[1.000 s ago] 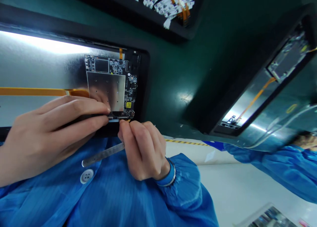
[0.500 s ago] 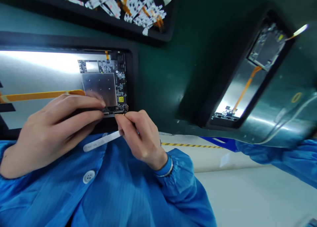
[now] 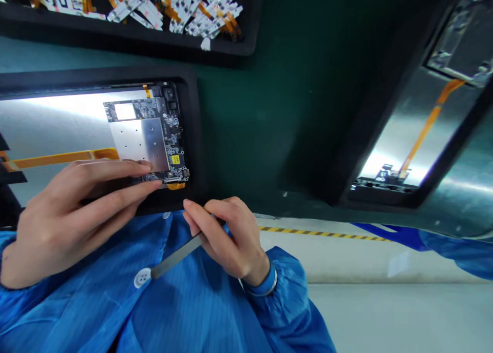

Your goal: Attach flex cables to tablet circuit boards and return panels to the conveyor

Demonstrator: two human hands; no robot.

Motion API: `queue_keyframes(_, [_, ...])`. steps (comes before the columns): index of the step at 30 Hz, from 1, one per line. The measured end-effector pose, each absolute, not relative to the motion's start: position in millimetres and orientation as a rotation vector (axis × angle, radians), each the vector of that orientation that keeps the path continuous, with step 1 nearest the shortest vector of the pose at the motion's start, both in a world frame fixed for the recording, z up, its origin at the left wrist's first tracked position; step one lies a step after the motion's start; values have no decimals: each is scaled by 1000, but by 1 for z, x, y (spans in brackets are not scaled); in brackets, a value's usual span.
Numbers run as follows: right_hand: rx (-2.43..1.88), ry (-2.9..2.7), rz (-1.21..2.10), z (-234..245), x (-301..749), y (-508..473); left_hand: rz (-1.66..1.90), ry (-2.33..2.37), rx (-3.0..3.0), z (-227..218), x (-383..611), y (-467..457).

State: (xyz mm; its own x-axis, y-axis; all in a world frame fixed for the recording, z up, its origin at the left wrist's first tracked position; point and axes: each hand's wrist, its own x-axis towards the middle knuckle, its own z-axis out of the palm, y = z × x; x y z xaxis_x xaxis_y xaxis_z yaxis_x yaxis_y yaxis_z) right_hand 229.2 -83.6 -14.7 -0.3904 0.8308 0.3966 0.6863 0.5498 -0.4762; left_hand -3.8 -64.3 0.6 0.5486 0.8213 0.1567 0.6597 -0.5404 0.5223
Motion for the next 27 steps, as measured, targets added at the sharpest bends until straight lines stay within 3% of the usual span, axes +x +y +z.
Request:
queue_keyframes(18, [-1324, -2167, 370, -9, 218, -65, 456, 1221, 2507, 3, -1, -72])
queue_keyframes(27, [-1520, -1885, 919, -4, 219, -54, 506, 1245, 2526, -2, 1, -77])
